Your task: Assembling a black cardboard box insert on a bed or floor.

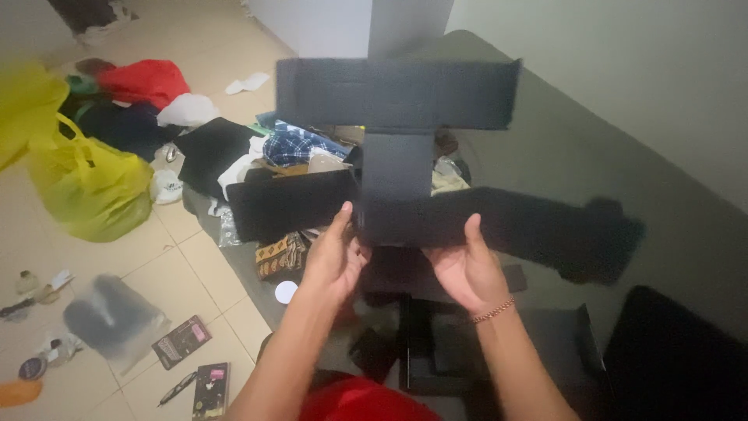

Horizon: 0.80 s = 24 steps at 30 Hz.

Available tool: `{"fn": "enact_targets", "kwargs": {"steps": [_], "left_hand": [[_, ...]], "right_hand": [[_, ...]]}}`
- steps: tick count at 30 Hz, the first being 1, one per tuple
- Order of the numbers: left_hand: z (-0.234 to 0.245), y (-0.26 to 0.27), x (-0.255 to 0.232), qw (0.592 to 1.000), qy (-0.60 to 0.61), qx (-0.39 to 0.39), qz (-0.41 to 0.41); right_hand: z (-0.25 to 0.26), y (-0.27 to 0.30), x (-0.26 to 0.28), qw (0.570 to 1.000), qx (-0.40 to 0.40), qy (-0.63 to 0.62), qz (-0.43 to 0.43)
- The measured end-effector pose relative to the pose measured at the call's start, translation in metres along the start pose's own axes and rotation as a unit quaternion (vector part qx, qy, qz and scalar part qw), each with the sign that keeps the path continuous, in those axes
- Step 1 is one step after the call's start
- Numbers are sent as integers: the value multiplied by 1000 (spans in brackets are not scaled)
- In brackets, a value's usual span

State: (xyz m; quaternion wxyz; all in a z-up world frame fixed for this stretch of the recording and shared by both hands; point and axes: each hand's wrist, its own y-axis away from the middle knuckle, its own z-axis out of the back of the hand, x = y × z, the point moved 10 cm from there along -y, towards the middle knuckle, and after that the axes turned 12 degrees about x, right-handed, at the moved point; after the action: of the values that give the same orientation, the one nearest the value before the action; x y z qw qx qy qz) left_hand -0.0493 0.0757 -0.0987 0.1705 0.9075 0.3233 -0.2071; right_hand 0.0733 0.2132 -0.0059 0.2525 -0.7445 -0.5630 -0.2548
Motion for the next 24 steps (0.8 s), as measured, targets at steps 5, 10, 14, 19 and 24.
{"fn": "enact_targets", "kwargs": {"steps": [5,10,14,19,24], "left_hand": [[-35,22,-18,998,-19,-29,-47],[-39,37,-11,1000,6,-11,23],[-54,48,-14,988,72,133,39],[-97,82,-26,888,204,408,65],[-48,65,-16,967,-140,194,91]], "right_hand": [[10,5,-6,992,117,45,-17],[14,7,-10,974,184,132,-25],[-35,20,4,936,317,152,27],[-22,18,-4,913,247,322,-50],[-2,12,-8,957,61,279,-57]]}}
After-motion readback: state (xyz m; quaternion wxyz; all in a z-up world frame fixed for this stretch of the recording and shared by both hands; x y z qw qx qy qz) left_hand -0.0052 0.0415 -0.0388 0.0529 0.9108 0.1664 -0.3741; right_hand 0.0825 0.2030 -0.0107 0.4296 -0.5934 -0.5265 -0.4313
